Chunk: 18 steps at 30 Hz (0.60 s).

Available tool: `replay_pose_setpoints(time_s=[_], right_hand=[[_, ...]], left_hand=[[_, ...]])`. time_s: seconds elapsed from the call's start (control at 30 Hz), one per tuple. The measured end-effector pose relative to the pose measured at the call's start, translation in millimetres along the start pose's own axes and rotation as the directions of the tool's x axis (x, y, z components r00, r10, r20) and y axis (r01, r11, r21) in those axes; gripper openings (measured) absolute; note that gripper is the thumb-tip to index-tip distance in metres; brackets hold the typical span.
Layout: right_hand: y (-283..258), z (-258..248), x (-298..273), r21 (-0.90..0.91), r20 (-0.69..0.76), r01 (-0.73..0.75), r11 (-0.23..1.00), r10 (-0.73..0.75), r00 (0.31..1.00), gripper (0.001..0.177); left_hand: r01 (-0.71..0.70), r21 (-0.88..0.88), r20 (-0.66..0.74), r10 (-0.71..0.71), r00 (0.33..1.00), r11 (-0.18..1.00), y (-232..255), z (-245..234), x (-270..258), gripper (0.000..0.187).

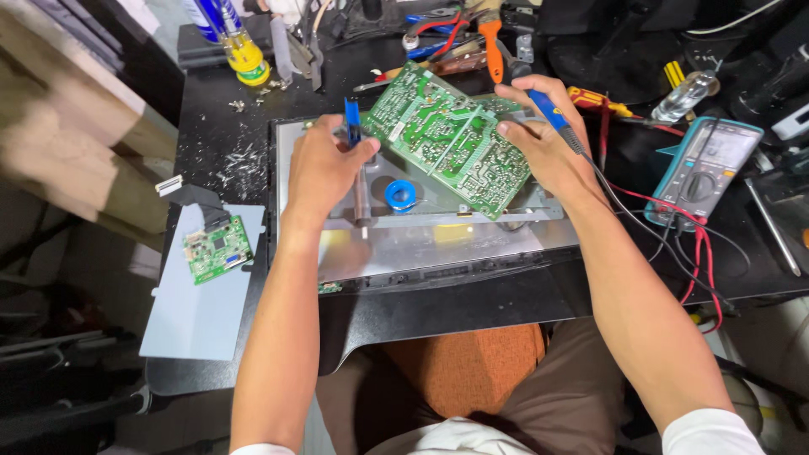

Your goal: The person uses a soldering iron and a desoldering pump to remove components from a green circuit board, then uses tweezers and a multimeter to check other components on the board.

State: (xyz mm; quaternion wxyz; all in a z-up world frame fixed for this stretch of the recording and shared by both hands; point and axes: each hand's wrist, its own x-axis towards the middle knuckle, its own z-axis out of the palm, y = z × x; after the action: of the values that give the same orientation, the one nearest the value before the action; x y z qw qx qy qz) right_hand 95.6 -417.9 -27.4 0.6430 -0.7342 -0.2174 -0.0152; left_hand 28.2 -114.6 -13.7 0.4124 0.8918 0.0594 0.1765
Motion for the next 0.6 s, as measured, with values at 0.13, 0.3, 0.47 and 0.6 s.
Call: replay_pose_setpoints(time_s=[0.13,0.3,0.47,0.6], right_hand=[[7,-6,4,0.114,0.003,0.068,0.991,-0.069,0.998,0.053],[9,-4,2,0.096,-0.044,0.101,0.99,-0.098,0.994,0.049],[15,-3,4,0.08,-0.072,0.16,0.984,-0.155,0.985,0.049],[20,-2,4,0.077,-0.071,0.173,0.982,-0.167,0.983,0.049]], left_hand=[[0.031,0.182,0.051,-0.041,0.998,0.983,8,10,-7,0.059],[-0.092,0.265,-0.226,0.154,0.962,0.96,27,19,-17,0.061],[-0.396,0.209,-0.089,0.421,0.903,0.894,45,32,-32,0.038],[-0.594,0.322,0.154,0.578,0.801,0.737,60,57,-59,0.06]])
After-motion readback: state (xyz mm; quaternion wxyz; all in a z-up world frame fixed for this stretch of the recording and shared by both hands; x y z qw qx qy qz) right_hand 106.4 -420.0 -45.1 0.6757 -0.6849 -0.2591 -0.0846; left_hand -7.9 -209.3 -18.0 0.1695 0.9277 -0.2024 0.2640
